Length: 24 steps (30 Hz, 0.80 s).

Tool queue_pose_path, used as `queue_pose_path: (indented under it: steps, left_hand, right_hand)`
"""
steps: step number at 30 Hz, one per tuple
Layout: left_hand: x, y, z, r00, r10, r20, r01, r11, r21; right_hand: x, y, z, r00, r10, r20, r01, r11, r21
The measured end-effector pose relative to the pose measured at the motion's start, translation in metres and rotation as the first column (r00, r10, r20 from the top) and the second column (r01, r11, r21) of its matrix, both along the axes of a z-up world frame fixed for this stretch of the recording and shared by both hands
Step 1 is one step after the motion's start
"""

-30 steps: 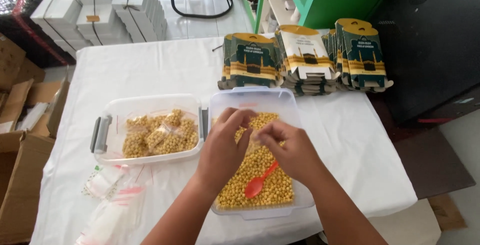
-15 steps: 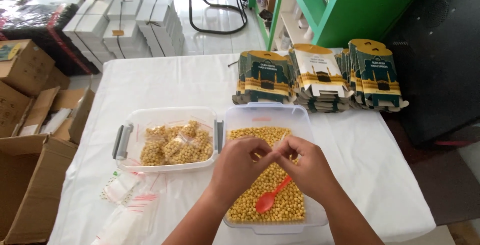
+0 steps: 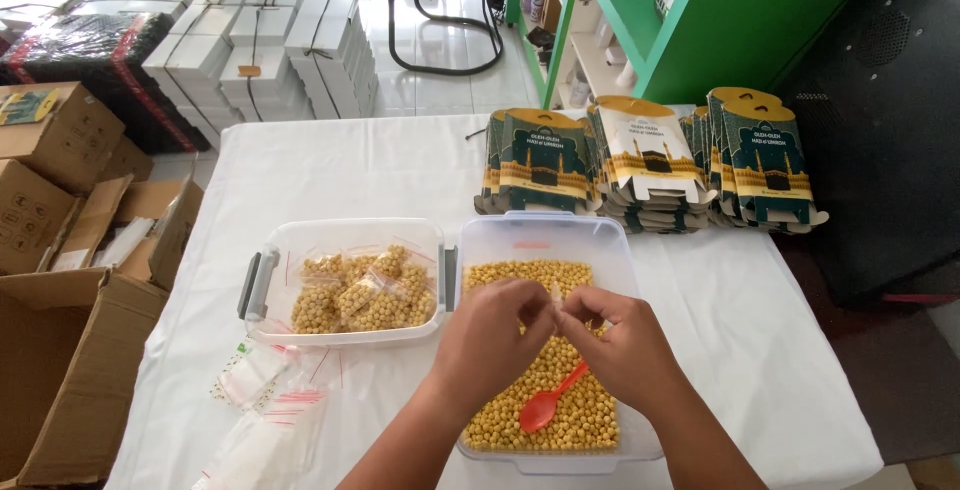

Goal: A person is seen packaging small yellow beads into plastic bags and transferring them between containers at a workshop table.

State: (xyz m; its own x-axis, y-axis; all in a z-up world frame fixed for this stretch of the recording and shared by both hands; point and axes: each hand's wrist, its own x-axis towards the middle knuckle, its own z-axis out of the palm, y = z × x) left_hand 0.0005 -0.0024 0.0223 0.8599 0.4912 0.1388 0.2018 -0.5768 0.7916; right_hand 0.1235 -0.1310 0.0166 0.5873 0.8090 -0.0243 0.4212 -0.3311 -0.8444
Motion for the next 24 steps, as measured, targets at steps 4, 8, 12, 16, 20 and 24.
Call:
queue_pose_path:
  steps: [4,8,12,16,20,24]
  left_hand:
    - [0.001,-0.004,-0.011,1.0,-0.029,-0.011,0.03,0.994,0.103]
    - [-0.002,-0.003,-0.01,0.997,-0.063,0.046,0.057,0.991,0.119]
    - [-0.001,-0.003,-0.015,0.985,-0.169,0.031,0.158,0.963,0.217]
    - [-0.001,-0.004,-0.011,0.987,-0.159,0.036,0.148,0.967,0.207]
    - [-0.004,-0.005,-0.002,0.97,-0.154,0.186,0.101,0.958,0.268]
    - [-0.002,-0.003,-0.012,0.948,-0.258,0.189,0.14,0.867,0.479]
  right_hand:
    - [-0.002,0.001,0.002,0.997,0.007,0.075,-0.005,1.0,-0.023]
    - [-0.004,0.003,0.006,0.996,-0.062,0.068,0.065,0.997,-0.039]
    - [-0.011,0.006,0.024,0.996,-0.078,-0.05,0.067,0.98,-0.19]
    - [-0.006,0.004,0.014,0.999,-0.017,-0.038,0.012,0.991,-0.135]
    - [-0.004,0.004,0.011,0.997,-0.068,-0.041,0.063,0.992,-0.11]
    - [-0.005,0.003,0.012,0.988,-0.128,-0.089,0.118,0.987,-0.105]
